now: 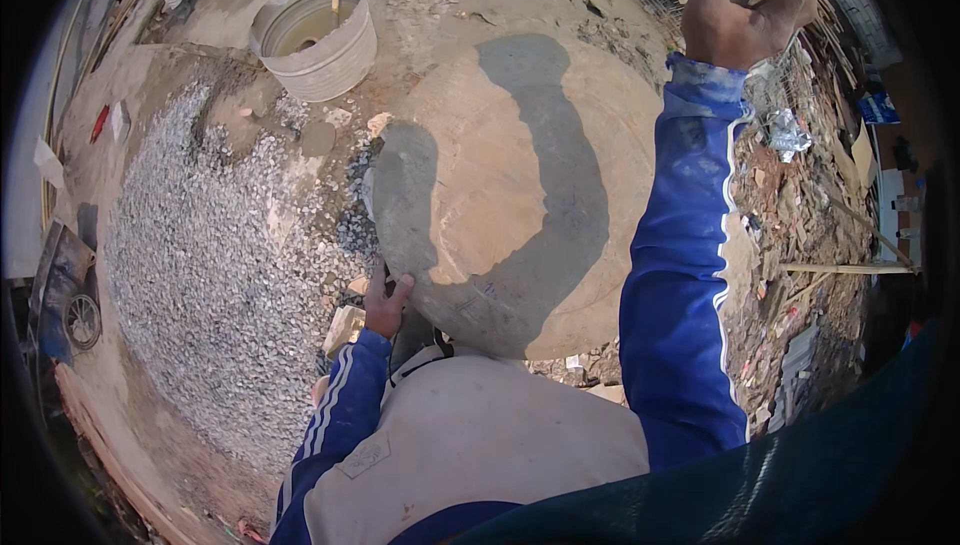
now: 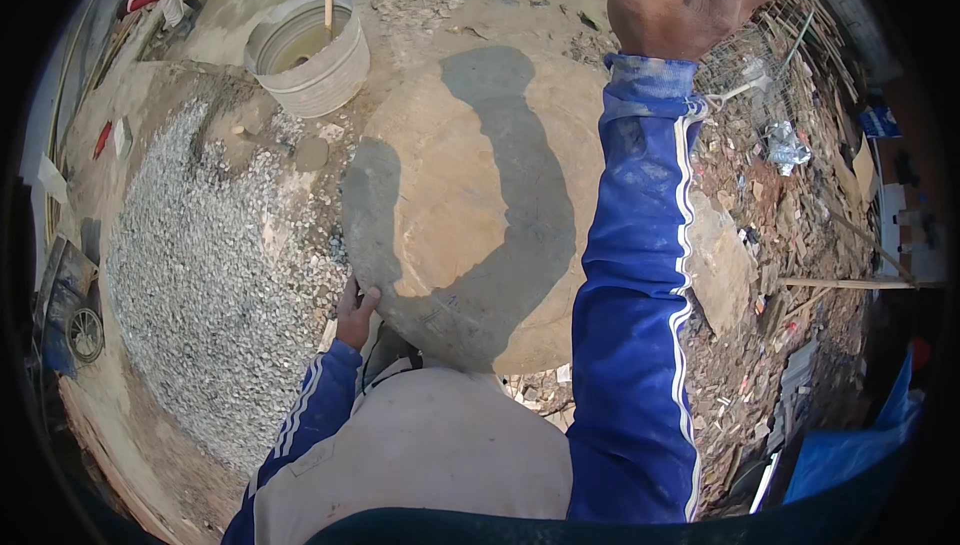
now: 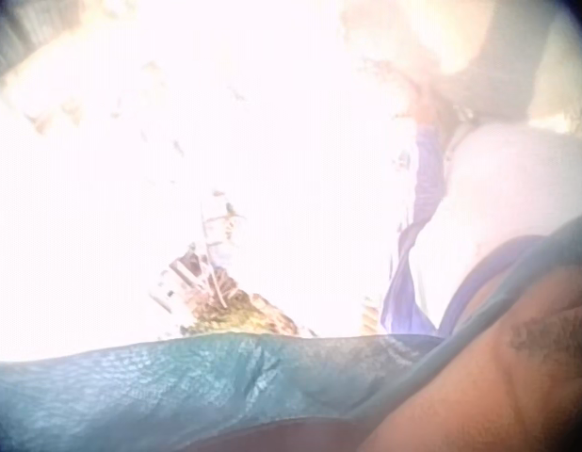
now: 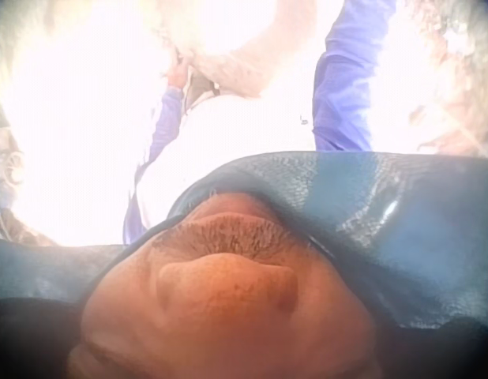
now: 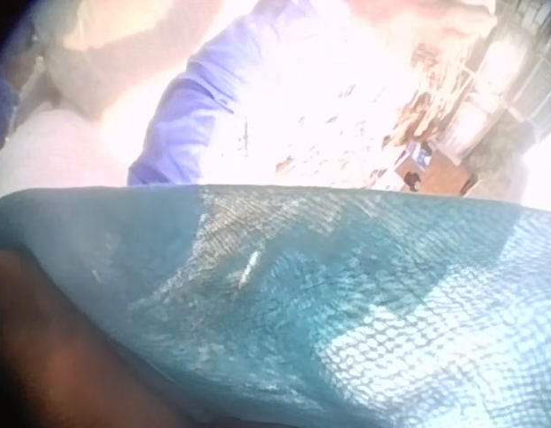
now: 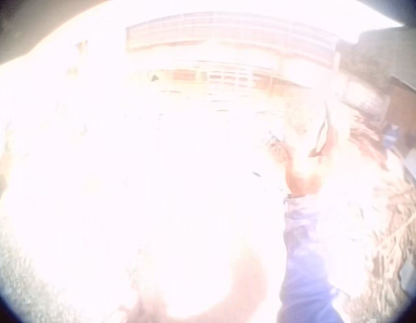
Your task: The person moves a large concrete cylinder across a construction site, rotates it on its end, and later uses a piece of brick to scrape its surface before walking away and picking up a shovel.
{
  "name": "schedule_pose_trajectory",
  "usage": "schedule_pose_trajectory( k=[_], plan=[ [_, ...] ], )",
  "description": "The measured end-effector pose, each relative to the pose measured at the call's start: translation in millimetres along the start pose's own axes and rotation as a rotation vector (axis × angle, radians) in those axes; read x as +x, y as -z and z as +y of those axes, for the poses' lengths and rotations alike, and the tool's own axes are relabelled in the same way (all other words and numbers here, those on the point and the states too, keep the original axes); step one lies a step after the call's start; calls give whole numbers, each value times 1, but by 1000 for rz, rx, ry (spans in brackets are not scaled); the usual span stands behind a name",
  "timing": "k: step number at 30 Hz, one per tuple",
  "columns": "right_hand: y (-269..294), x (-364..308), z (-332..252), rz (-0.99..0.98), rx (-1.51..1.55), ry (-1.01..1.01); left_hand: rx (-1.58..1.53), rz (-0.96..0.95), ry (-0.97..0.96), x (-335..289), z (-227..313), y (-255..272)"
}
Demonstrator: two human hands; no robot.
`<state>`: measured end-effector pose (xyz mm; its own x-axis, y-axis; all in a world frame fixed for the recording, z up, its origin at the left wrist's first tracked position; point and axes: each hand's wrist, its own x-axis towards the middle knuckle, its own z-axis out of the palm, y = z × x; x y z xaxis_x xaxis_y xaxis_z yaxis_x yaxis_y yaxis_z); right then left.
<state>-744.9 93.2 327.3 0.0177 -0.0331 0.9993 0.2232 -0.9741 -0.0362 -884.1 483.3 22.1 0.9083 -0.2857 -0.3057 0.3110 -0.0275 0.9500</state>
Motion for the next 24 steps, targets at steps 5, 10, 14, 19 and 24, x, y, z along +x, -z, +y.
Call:
schedule_pose_trajectory(
  k=[5,10,14,19,24],
  plan=[
    [-46,-182,-1,-885,-455,-258,-68,-80,100,2,-6,17],
    [-56,-193,-13,-936,-361,-320,-58,-138,118,13,2,27],
    [-60,-184,-20,-1020,-417,-447,259,-220,62,20,7,35],
    [-83,-116,-53,-769,394,-1026,221,-403,149,41,-3,88],
    [-101,-27,-186,-163,434,-344,280,-1,263,54,-49,225]
  ],
)
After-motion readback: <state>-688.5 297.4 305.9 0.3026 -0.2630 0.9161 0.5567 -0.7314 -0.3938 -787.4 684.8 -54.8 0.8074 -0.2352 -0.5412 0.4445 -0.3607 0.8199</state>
